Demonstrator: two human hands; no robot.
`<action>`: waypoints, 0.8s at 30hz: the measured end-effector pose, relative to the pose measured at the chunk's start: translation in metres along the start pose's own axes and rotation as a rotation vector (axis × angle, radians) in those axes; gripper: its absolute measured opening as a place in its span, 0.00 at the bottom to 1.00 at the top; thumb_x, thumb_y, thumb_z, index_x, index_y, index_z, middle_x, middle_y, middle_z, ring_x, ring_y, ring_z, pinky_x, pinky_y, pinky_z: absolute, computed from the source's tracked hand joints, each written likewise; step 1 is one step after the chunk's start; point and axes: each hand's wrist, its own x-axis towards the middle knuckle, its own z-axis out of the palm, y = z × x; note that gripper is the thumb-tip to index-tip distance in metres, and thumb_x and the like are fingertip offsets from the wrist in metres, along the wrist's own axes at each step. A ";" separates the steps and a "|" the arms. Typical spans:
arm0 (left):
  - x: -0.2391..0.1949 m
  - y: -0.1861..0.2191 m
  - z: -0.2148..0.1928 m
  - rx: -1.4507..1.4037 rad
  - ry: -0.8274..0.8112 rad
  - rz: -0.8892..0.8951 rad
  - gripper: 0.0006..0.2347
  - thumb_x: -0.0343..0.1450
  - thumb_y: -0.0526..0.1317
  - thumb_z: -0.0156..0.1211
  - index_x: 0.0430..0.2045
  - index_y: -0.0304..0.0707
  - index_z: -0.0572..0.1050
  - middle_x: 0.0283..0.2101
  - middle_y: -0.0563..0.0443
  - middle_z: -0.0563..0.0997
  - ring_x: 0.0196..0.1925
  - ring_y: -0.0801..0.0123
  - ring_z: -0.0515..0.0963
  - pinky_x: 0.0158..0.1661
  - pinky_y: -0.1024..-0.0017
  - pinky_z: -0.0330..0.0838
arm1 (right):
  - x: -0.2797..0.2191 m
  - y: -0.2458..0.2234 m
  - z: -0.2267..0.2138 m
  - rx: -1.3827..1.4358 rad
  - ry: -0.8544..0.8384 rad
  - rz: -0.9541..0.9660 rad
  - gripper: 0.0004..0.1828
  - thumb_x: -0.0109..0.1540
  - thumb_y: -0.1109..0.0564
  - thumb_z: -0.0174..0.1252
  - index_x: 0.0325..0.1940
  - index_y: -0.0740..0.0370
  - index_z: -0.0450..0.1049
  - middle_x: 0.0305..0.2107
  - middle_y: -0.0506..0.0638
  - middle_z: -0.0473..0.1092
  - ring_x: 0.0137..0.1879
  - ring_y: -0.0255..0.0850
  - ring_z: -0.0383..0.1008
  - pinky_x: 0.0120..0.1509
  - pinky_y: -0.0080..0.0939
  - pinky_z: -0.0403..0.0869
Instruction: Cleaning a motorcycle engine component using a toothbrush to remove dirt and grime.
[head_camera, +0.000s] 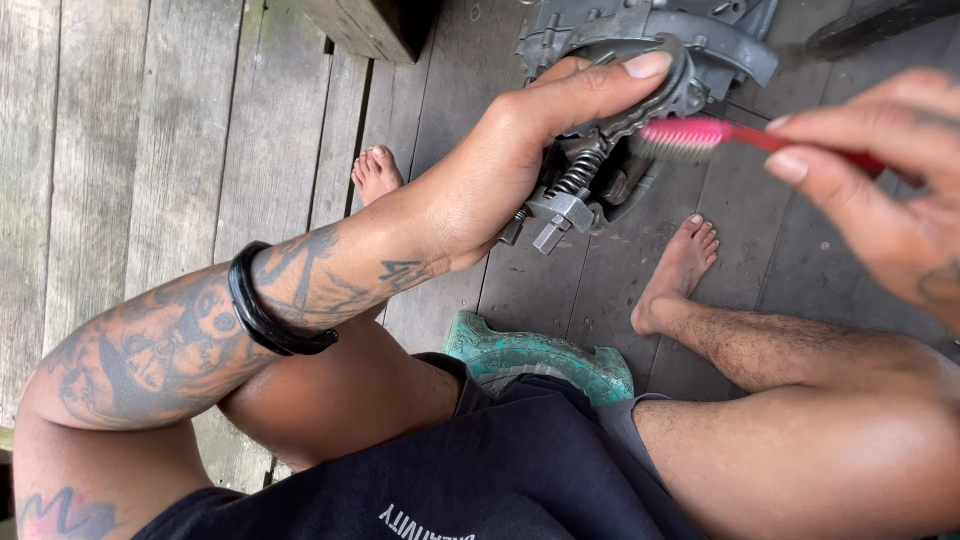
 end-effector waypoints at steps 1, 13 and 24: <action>0.001 -0.002 -0.001 0.002 -0.009 0.000 0.26 0.62 0.55 0.53 0.42 0.27 0.72 0.31 0.50 0.74 0.30 0.75 0.73 0.29 0.78 0.66 | -0.001 -0.005 -0.001 -0.005 0.005 0.006 0.12 0.73 0.68 0.66 0.60 0.78 0.80 0.41 0.64 0.70 0.33 0.43 0.64 0.36 0.37 0.62; 0.009 -0.010 -0.006 -0.086 0.005 -0.007 0.18 0.69 0.49 0.54 0.40 0.30 0.72 0.34 0.49 0.75 0.30 0.72 0.74 0.28 0.75 0.68 | 0.011 -0.044 -0.017 -0.057 0.189 -0.088 0.10 0.68 0.75 0.73 0.54 0.80 0.84 0.41 0.63 0.76 0.38 0.46 0.70 0.41 0.40 0.68; 0.012 -0.014 -0.008 -0.089 0.019 -0.037 0.15 0.71 0.47 0.53 0.38 0.32 0.71 0.34 0.44 0.74 0.32 0.66 0.75 0.32 0.70 0.69 | 0.011 -0.049 -0.015 -0.140 0.211 -0.233 0.09 0.60 0.64 0.72 0.45 0.65 0.84 0.35 0.53 0.77 0.32 0.39 0.70 0.34 0.37 0.68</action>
